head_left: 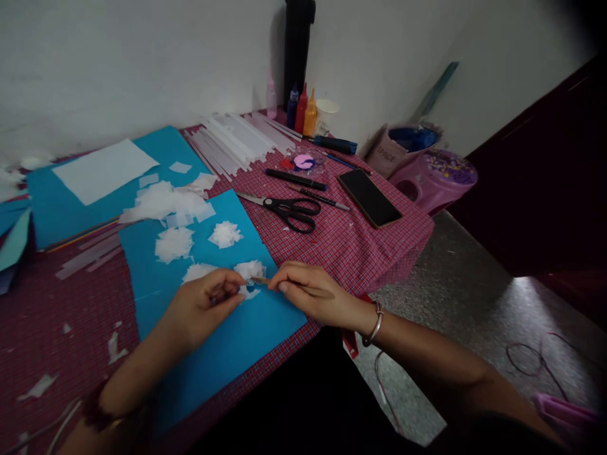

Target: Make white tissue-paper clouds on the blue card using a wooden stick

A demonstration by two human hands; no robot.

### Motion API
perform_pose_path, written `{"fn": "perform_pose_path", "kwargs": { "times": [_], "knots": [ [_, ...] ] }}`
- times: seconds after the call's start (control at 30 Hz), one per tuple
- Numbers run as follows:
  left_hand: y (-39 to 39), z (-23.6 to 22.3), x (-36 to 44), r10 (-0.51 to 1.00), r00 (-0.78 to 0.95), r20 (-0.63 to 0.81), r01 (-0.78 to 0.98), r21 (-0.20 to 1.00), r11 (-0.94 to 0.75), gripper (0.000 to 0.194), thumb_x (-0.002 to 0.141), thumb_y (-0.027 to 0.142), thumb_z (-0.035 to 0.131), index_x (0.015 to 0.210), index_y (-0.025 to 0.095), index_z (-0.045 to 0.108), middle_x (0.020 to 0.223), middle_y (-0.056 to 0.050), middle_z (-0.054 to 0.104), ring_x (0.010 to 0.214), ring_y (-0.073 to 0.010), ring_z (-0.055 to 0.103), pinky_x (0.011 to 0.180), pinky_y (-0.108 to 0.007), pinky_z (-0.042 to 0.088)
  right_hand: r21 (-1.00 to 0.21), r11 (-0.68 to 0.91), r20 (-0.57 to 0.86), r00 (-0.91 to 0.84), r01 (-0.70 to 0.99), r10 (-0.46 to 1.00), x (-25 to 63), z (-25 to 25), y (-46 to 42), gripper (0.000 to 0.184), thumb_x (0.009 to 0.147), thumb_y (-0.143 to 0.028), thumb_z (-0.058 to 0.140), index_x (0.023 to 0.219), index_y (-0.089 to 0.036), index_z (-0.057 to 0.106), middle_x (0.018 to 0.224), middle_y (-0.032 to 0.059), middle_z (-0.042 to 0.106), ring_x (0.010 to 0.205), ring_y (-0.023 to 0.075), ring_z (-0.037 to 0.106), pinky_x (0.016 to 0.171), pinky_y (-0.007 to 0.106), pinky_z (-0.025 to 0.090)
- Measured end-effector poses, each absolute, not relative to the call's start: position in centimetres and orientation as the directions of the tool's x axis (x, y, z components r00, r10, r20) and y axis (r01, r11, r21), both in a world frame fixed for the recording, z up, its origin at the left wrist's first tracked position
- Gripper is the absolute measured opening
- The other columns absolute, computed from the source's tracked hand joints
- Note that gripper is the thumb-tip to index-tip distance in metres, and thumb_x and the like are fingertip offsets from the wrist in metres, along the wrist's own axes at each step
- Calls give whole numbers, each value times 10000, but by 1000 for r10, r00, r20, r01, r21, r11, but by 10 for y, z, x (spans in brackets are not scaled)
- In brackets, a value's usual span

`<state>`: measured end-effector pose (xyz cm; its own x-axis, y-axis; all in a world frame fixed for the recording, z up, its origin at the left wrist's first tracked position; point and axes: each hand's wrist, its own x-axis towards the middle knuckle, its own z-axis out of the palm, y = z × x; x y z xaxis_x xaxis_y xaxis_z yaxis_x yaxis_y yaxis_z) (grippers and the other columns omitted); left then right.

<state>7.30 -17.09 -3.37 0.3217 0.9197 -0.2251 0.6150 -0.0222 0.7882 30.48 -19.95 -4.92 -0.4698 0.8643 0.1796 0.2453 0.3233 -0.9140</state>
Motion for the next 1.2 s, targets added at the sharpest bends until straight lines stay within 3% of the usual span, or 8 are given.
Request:
{"fn": "perform_pose_path", "kwargs": {
  "times": [0.23,0.47,0.97,1.2],
  "knots": [
    [-168,-39,86,927,283,-247,590,807,35,187,729,350,637,843,222,563,736,21,625,683,-157,603,652,-283,478,-966,215,156,-339,141,928,310,-46,-205,204,927,-210,425,867,-181,618,819,12,589,762,123,556,710,271,454],
    [-167,-35,90,932,269,-244,585,810,44,136,722,337,626,778,225,571,664,39,595,638,-144,571,615,-272,453,-966,243,189,-390,93,901,314,-49,-208,200,887,-142,431,798,-172,608,791,7,581,748,118,561,697,267,447],
    [-168,-34,93,937,251,-242,625,780,34,136,724,343,596,713,217,548,630,38,565,605,-142,524,582,-270,420,-907,359,238,-434,220,869,308,-52,-204,194,899,-111,422,865,-173,602,820,0,590,757,108,564,714,248,445],
    [-166,-38,76,955,249,-160,594,804,-20,207,774,413,571,840,219,603,795,-19,665,755,-199,623,705,-312,463,-865,423,275,-449,269,850,307,-52,-205,194,892,-96,412,866,-183,584,801,-4,572,724,109,553,694,250,447]
  ]
}}
